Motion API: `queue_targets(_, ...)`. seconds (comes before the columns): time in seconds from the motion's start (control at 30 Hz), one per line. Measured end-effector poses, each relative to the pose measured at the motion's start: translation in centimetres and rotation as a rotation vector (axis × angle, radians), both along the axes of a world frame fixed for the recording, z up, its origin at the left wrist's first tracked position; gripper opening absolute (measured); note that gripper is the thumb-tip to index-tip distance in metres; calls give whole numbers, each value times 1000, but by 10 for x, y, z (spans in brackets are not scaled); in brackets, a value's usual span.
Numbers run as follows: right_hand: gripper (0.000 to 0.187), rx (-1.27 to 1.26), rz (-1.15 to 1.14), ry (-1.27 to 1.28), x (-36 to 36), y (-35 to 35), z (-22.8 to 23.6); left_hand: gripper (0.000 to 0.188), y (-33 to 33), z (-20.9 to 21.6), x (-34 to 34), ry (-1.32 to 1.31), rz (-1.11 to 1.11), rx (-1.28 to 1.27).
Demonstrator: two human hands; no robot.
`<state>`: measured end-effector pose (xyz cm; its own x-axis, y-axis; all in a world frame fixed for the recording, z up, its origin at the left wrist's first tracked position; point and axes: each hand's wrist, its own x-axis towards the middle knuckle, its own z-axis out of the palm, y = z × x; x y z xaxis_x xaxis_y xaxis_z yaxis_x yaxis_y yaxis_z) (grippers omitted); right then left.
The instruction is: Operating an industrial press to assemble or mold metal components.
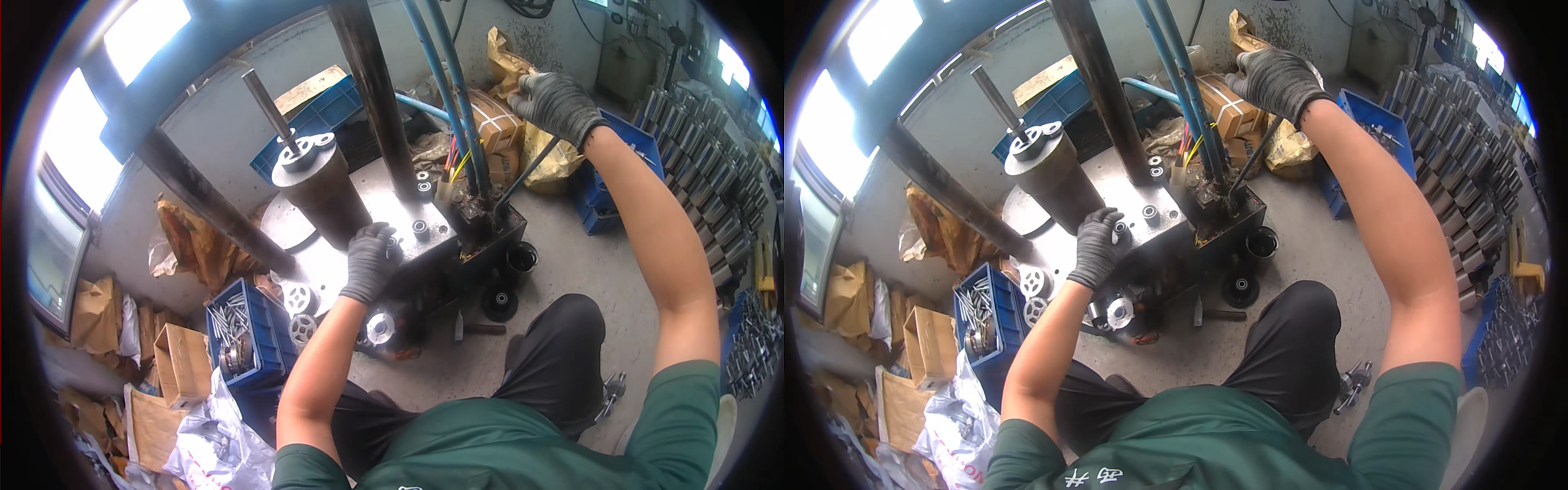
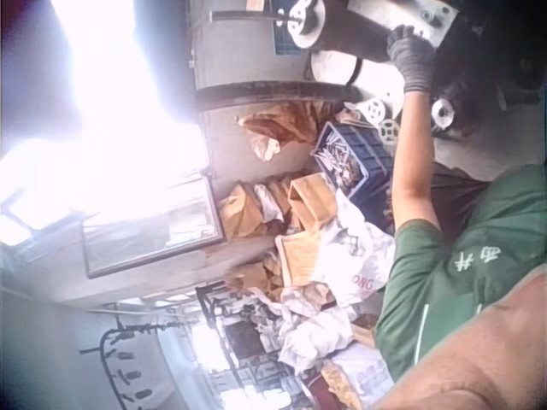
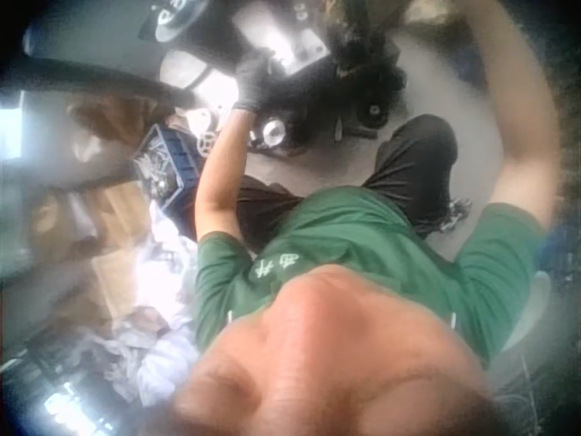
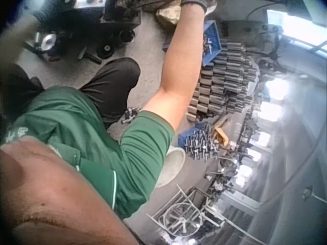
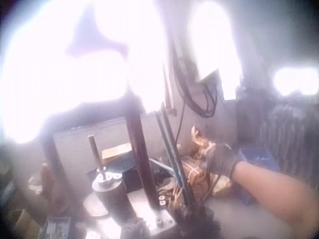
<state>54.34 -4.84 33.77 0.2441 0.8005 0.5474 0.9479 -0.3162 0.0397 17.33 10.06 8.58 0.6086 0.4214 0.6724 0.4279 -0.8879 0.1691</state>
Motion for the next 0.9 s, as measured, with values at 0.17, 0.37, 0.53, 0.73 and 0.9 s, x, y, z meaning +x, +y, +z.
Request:
queue_targets(0.17,32,-5,-50,20,-11,-15,1,19,7,-23,6,166,88,-1)
queue_targets(0.37,19,129,195,60,-27,-65,-24,13,-2,-25,0,188,137,-35)
queue_targets(0.53,18,63,430,-138,-84,-138,-57,12,-35,-21,-13,-405,62,-400)
queue_targets(0.73,30,175,822,174,-170,-138,-97,29,-104,59,-2,-704,-291,-1383)
queue_targets(0.9,36,243,897,550,-196,-82,-137,36,-129,106,-9,-552,-356,-1552)
